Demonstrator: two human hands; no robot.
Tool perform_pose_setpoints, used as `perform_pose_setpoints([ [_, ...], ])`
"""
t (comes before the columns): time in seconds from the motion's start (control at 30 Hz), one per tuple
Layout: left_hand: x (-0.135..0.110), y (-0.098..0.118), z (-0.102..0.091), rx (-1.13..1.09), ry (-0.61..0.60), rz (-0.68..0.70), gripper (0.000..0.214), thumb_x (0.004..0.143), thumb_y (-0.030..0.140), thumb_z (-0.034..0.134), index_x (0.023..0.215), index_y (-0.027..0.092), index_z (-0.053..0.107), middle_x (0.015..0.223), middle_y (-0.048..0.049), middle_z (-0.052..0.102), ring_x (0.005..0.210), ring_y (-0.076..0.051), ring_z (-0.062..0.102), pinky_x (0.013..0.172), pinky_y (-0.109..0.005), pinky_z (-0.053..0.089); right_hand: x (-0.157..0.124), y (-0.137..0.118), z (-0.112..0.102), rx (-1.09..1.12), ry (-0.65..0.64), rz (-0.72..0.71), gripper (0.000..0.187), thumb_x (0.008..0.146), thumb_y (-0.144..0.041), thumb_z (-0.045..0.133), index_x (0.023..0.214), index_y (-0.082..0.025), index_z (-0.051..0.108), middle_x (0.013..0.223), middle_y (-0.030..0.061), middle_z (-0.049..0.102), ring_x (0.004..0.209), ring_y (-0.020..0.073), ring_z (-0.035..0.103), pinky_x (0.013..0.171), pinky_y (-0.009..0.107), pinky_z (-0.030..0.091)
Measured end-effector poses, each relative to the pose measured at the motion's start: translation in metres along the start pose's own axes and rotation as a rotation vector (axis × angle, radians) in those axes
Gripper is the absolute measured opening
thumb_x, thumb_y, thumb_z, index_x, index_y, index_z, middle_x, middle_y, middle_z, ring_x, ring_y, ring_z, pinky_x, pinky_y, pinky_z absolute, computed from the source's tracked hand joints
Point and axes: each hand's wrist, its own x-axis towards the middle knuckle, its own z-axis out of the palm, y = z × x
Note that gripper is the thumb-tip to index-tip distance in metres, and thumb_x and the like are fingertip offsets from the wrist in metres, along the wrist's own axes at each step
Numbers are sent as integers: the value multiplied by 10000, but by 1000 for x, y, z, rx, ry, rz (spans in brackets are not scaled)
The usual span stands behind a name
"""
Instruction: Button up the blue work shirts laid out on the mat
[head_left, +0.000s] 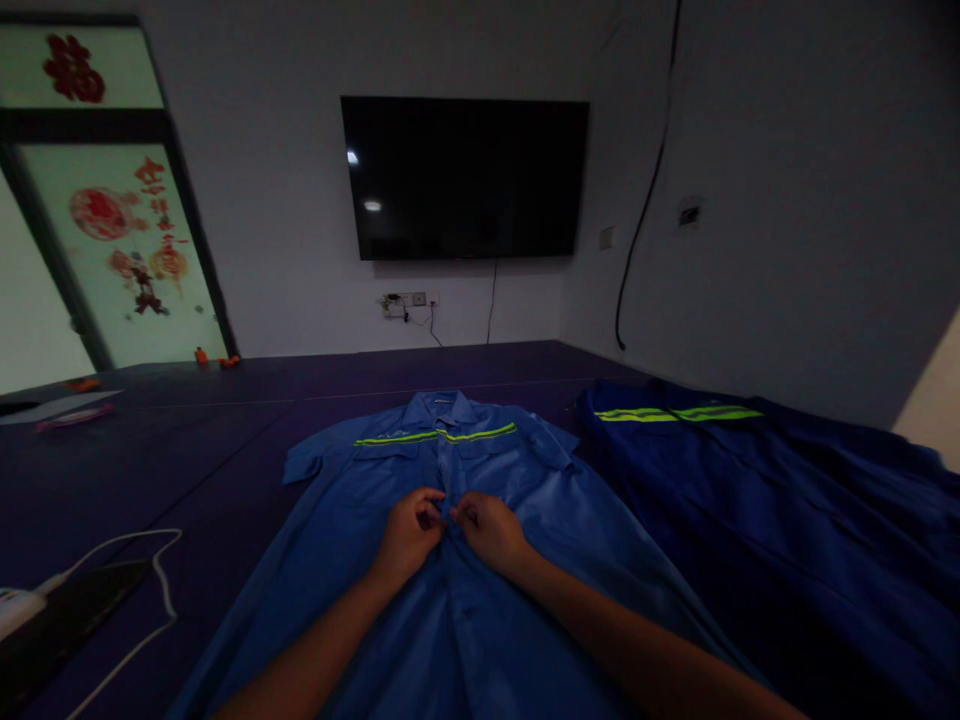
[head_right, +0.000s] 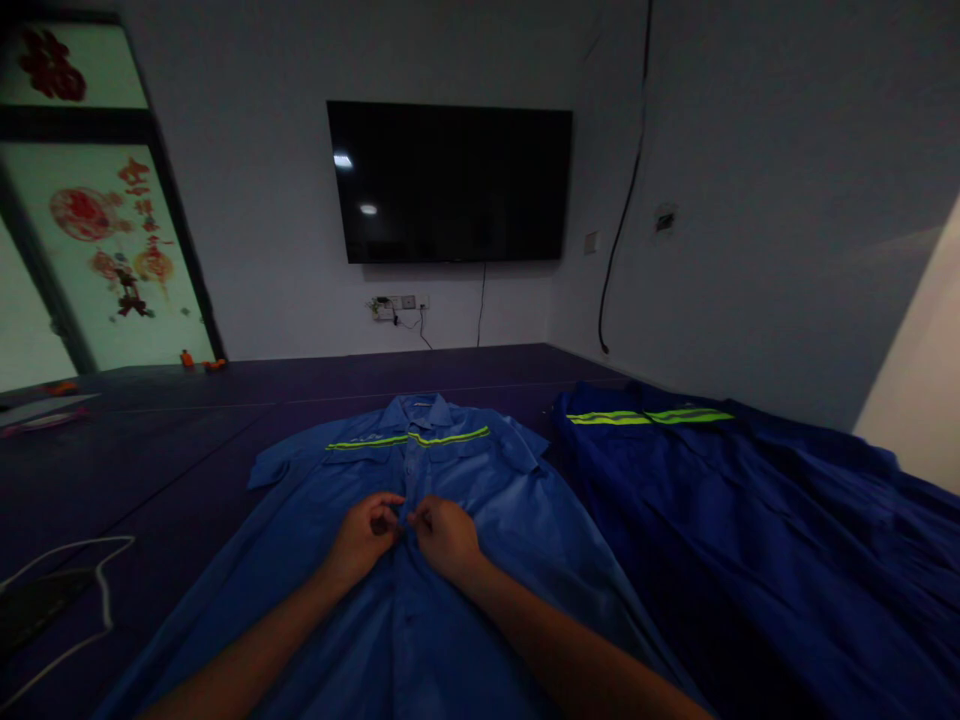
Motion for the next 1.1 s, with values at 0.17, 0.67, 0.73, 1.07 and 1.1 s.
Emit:
perform_pose_setpoints([
  [0.17,-1,0,1,12,26,-2,331,577,112,544,901,134,606,562,38,550,546,-102,526,550,-198,396,2,2,1,38,-24,-6,179,816,-283,479,848,-188,628,774,17,676,704,130,607,580,202,365],
  [0.67,-3,4,2,121,17,6,275,599,106,536,864,142,598,612,23,570,583,-114,546,581,-211,408,1,0,-3,73,-4,-12,196,811,-294,470,810,-186,634,728,14,665,659,125,594,560,200,356],
  [0.73,-3,3,2,117,14,8,232,617,144,552,844,138,601,628,12,577,596,-121,552,588,-219,412,1,1,-2,89,7,-9,190,806,-280,469,802,-182,632,693,11,656,624,121,584,536,198,348],
  [1.07,-5,14,-3,169,-45,-85,256,592,368,649,663,139,560,550,24,530,528,-104,488,509,-206,354,4,4,-22,154,20,-68,136,730,-178,515,787,-143,634,608,5,617,546,106,545,485,177,342],
  [1.1,-7,17,-4,179,-80,-130,285,598,407,637,627,139,543,522,27,520,497,-97,470,485,-203,335,2,2,-28,132,15,-69,127,729,-224,539,745,-140,634,583,3,606,526,104,532,465,179,324],
])
